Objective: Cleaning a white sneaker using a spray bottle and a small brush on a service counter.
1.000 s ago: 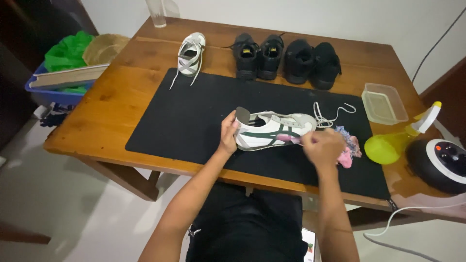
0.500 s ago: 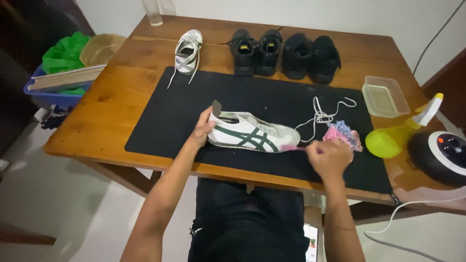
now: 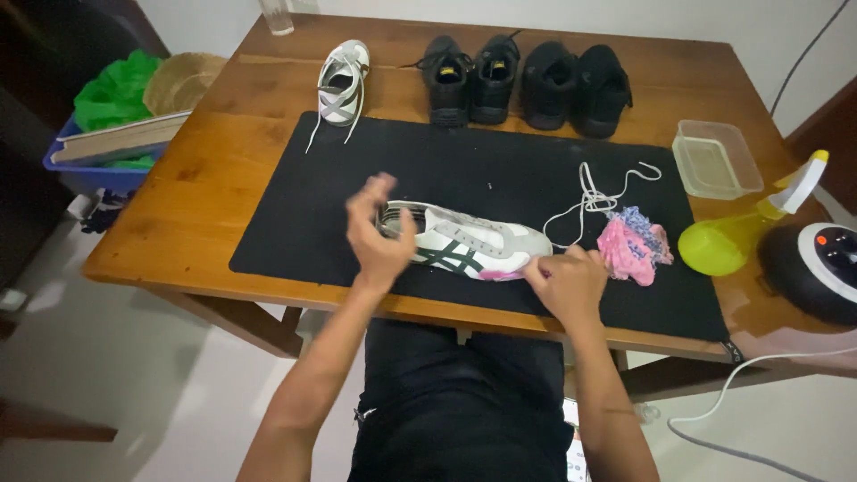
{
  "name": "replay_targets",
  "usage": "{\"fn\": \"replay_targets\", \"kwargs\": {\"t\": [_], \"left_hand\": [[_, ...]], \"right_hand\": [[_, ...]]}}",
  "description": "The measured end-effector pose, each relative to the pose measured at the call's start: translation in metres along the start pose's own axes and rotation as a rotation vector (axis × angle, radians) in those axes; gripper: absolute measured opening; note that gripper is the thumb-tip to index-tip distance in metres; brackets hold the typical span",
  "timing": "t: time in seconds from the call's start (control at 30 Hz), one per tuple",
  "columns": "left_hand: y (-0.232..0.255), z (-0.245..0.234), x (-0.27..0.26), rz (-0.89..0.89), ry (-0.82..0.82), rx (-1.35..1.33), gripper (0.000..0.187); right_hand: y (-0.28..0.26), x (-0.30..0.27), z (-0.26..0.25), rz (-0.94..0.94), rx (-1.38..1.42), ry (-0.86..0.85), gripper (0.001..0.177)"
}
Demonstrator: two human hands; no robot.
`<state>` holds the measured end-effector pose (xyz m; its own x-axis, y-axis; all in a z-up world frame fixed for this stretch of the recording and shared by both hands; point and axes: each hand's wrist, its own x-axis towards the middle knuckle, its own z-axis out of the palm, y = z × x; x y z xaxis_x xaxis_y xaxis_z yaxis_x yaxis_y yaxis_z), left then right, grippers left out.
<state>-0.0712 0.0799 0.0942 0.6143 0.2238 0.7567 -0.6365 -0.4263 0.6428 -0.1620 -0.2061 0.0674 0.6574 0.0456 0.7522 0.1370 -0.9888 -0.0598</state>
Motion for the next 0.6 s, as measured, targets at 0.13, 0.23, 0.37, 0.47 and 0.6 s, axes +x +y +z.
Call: {"fn": "replay_targets", "kwargs": {"t": [0.13, 0.23, 0.37, 0.47, 0.6], "left_hand": [[0.021, 0.008, -0.02, 0.464, -0.018, 0.138, 0.01], [0.031, 0.018, -0.019, 0.468, -0.272, 0.106, 0.006], [0.046, 0.035, -0.012, 0.389, -0.663, 0.036, 0.035], [0.05, 0.041, -0.012, 0.383, -0.889, 0.198, 0.034], [0.049, 0.028, -0.008, 0.357, -0.982, 0.261, 0.027]], "right_hand": [[0.012, 0.0, -0.004, -0.017, -0.037, -0.02, 0.034], [0.046, -0.005, 0.007, 0.025, -0.157, 0.002, 0.034], [0.02, -0.004, 0.02, -0.014, -0.14, -0.014, 0.036], [0.011, 0.006, 0.014, -0.033, -0.073, -0.058, 0.033], [0.06, -0.007, 0.024, 0.053, -0.222, -0.041, 0.032]]}}
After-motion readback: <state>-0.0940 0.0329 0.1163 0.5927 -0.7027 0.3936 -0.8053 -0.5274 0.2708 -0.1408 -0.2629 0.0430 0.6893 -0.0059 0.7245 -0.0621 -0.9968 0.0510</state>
